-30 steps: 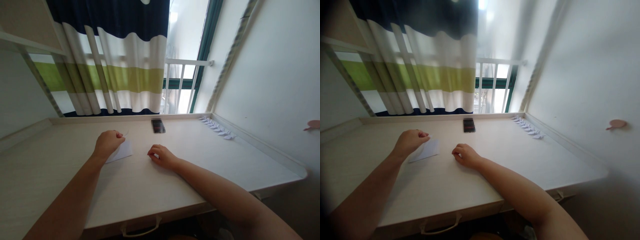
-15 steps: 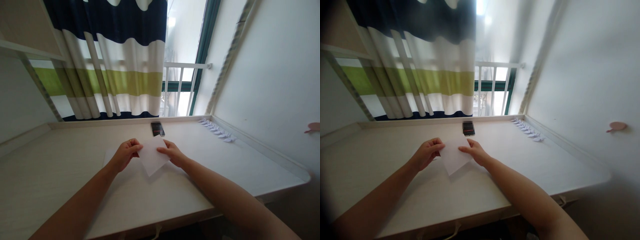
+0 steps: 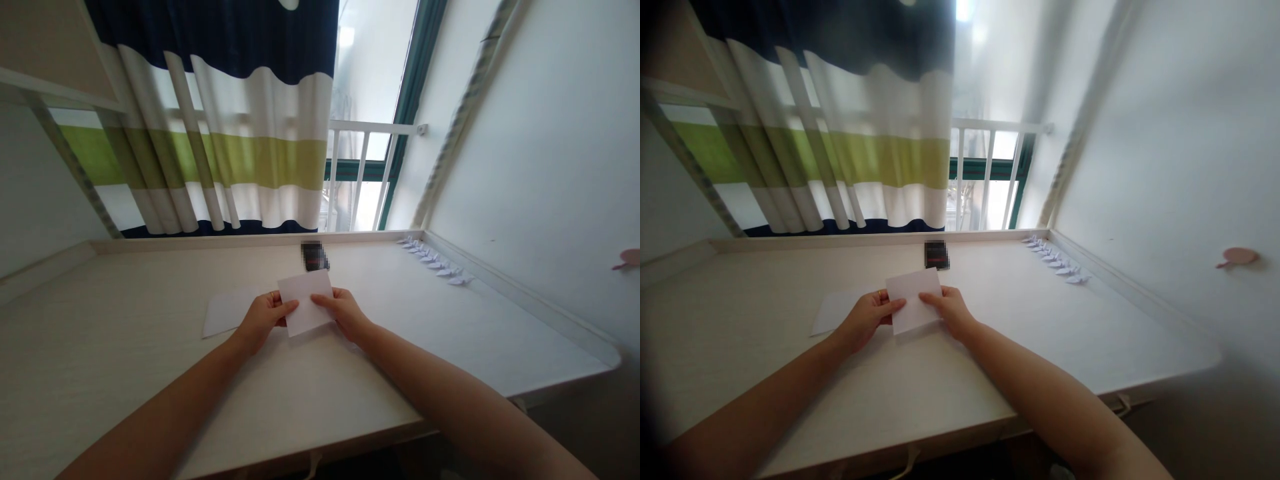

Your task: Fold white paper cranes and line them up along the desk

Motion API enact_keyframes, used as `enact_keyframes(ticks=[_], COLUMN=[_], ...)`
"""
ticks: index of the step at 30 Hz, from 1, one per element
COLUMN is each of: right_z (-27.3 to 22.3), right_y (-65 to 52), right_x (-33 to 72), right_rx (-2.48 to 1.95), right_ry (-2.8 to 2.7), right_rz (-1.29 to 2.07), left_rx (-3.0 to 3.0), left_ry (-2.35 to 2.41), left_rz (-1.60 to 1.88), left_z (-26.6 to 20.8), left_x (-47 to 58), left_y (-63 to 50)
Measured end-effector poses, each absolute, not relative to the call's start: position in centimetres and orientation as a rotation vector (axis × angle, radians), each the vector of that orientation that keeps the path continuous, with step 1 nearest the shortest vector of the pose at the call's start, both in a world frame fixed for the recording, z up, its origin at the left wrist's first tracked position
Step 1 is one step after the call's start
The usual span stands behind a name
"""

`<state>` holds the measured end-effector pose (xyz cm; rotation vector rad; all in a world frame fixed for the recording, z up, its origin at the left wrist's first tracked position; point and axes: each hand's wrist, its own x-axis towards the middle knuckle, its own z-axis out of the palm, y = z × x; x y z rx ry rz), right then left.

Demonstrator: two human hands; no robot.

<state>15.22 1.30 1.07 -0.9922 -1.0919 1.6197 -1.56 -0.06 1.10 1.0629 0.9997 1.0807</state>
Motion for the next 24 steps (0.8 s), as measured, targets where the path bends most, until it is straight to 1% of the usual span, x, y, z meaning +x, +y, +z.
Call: enact_keyframes(ticks=[8, 17, 21, 24], right_z=[1.7, 2.0, 2.2, 2.0], right_y=[1.4, 0.8, 0.6, 0.8], right_x=[16.0, 15.7, 15.6, 15.7], right_rx=[-0.932, -0.778, -0.767, -0.795], right_ry=[-1.267, -1.223, -1.258, -1.322], right_rz=[1.732, 1.798, 1.696, 1.511], left_rx=[1.139, 1.121, 1.063, 0.916], left_ry=[1.048, 0.986, 0.965, 0.888], left_rz=[1.088, 1.167, 1.238, 1.164], left_z=[1.9, 1.9, 2.4, 2.9], left_x=[-2.2, -1.9, -1.9, -1.9], left_y=[-0.2, -0.4, -0.6, -0.7])
